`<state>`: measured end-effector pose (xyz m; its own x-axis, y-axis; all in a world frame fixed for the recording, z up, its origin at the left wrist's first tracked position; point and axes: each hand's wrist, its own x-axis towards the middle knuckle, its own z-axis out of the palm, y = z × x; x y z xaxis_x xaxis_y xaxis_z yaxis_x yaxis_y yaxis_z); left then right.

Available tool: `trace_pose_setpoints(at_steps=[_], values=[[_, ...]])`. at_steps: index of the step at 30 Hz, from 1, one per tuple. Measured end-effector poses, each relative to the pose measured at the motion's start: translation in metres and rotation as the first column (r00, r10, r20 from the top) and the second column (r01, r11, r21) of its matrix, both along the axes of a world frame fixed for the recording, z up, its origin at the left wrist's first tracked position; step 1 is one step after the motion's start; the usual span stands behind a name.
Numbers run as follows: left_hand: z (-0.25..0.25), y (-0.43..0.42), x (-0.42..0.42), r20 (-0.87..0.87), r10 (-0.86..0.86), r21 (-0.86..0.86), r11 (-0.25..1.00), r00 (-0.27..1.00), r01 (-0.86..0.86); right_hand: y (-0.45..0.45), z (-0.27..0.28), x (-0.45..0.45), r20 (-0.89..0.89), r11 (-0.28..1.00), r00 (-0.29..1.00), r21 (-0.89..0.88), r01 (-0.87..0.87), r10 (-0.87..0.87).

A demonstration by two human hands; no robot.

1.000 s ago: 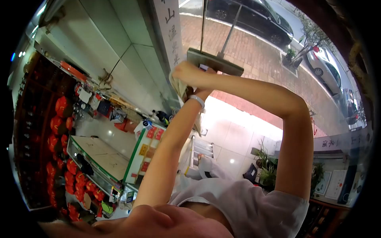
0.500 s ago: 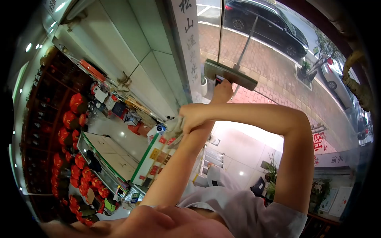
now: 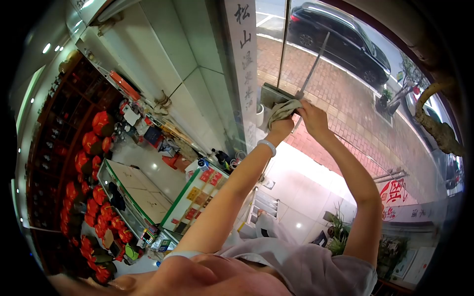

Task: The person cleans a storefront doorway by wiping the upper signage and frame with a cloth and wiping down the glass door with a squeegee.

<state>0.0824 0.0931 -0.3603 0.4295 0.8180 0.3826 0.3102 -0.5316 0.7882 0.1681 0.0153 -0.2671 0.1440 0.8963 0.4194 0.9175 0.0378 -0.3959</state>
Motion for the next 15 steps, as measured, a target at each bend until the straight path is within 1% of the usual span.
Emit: trace_pose_setpoints(at_steps=[1, 3, 4, 5, 7, 8, 9, 10, 11, 12, 13, 15], values=[[0.004, 0.001, -0.003, -0.001, -0.004, -0.001, 1.0, 1.0, 0.004, -0.004, -0.004, 0.0, -0.001, 1.0, 1.0, -0.001, 0.004, -0.004], [-0.006, 0.002, -0.001, 0.118, -0.024, 0.227, 0.974, 0.993, -0.003, -0.012, -0.012, -0.002, -0.12, 0.996, 0.99, -0.072, 0.06, -0.068], [-0.012, 0.0, 0.0, 0.15, 0.046, 0.338, 0.936, 0.988, -0.095, -0.018, -0.018, -0.003, -0.14, 0.998, 0.988, -0.042, 0.056, -0.062], [-0.019, 0.003, 0.002, 0.147, 0.034, 0.334, 0.939, 0.989, -0.082, -0.02, -0.025, -0.001, -0.143, 0.997, 0.987, -0.047, 0.069, -0.075], [-0.03, 0.011, 0.005, -0.027, 0.014, 0.408, 0.913, 1.0, -0.002, -0.028, -0.038, 0.006, -0.004, 0.998, 1.0, 0.055, 0.02, -0.02], [-0.032, 0.008, 0.002, 0.05, 0.003, 0.471, 0.882, 0.999, -0.026, -0.032, -0.036, 0.005, -0.212, 0.991, 0.975, -0.126, 0.036, -0.062], [-0.031, 0.008, 0.003, 0.05, -0.012, 0.468, 0.884, 0.999, -0.013, -0.034, -0.043, 0.009, -0.212, 0.99, 0.974, -0.129, 0.05, -0.077], [-0.029, 0.01, 0.003, -0.075, -0.022, 0.447, 0.893, 0.997, 0.054, -0.032, -0.057, 0.014, -0.408, 0.983, 0.909, -0.185, 0.001, -0.078], [-0.025, 0.011, 0.002, -0.197, -0.033, 0.421, 0.9, 0.98, 0.115, -0.03, -0.059, 0.015, -0.586, 0.973, 0.806, -0.224, -0.06, -0.085], [-0.021, 0.01, 0.002, -0.297, -0.001, 0.41, 0.903, 0.955, 0.128, -0.026, -0.062, 0.014, -0.775, 0.974, 0.619, -0.215, -0.067, -0.128], [-0.018, 0.008, 0.001, -0.298, -0.01, 0.41, 0.902, 0.954, 0.138, -0.022, -0.065, 0.013, -0.776, 0.975, 0.617, -0.215, -0.057, -0.135], [-0.018, 0.005, -0.003, -0.234, -0.174, 0.129, 0.97, 0.957, 0.208, -0.014, -0.071, 0.01, -0.821, 0.988, 0.557, -0.155, -0.011, -0.123]])
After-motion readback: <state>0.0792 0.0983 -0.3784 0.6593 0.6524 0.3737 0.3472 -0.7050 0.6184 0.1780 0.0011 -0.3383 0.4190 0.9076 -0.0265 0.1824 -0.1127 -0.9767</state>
